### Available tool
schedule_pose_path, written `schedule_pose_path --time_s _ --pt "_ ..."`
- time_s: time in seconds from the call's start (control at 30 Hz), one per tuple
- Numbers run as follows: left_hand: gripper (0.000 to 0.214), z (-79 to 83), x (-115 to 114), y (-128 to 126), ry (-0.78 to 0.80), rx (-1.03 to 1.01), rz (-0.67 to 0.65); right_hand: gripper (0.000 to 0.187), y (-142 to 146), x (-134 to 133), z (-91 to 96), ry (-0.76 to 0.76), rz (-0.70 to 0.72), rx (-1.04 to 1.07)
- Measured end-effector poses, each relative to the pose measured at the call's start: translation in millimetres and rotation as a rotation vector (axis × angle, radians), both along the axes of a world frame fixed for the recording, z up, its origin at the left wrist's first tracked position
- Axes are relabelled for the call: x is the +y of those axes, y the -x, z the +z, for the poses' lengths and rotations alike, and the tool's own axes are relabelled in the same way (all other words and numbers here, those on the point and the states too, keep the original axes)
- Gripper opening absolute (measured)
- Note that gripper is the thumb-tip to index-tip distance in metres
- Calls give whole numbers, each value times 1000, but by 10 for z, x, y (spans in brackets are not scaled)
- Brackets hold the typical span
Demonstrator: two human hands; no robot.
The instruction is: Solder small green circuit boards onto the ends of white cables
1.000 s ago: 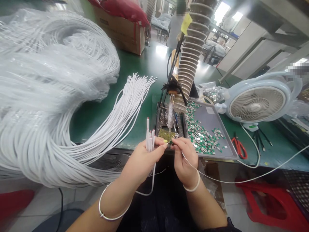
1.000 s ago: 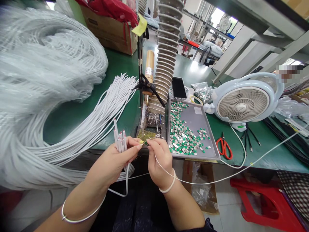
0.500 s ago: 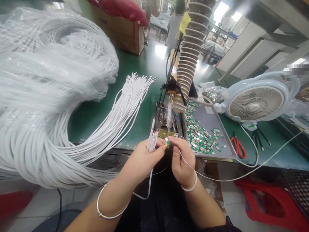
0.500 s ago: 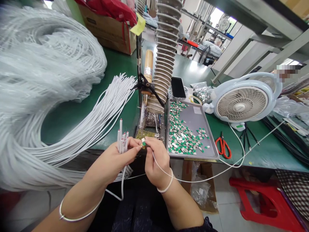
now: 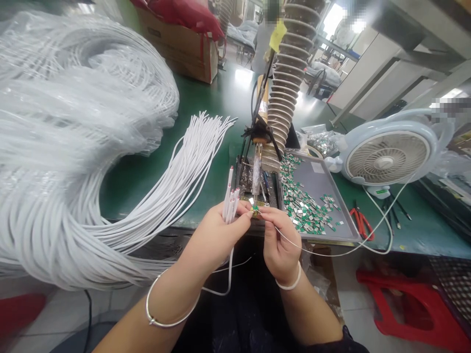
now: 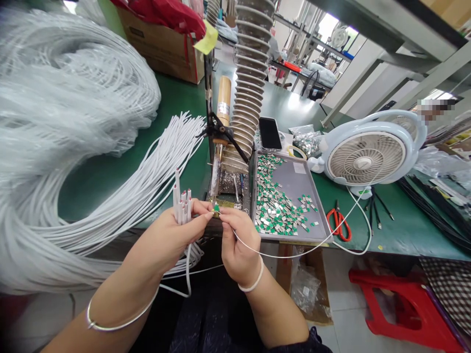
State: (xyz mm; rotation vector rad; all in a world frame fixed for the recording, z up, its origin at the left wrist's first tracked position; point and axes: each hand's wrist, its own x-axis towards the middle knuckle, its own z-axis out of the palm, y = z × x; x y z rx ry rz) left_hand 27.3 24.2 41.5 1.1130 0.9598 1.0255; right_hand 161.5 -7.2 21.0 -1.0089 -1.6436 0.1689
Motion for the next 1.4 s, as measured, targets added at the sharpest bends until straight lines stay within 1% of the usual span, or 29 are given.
schedule_pose_path --time_s 0.13,0.33,0.63,0.87,1.0,1.1,1.17,1.27,1.4 --pt "16 44 9 1 -29 -14 2 27 7 11 29 -17 -7 -12" --pt "17 81 11 1 -32 -21 -5 26 14 21 54 -24 -17 -26" --pt "16 156 -6 14 -41 5 41 24 38 13 86 -27 -31 -42" --pt "14 129 -18 10 -50 -19 30 25 44 24 98 -32 -21 -43" --pt "14 92 -42 17 -50 11 28 24 38 -12 90 -22 -23 -54" --pt "13 51 -87 22 -52 57 -8 23 35 -53 70 9 -50 -63" --pt "15 26 -136 21 -46 98 -84 24 36 -79 46 36 -63 -73" --pt "23 -11 -225 20 -34 139 -200 23 32 -116 0 71 -24 -82" --pt "27 -94 -317 57 35 142 -228 22 -2 -193 -35 126 18 -92"
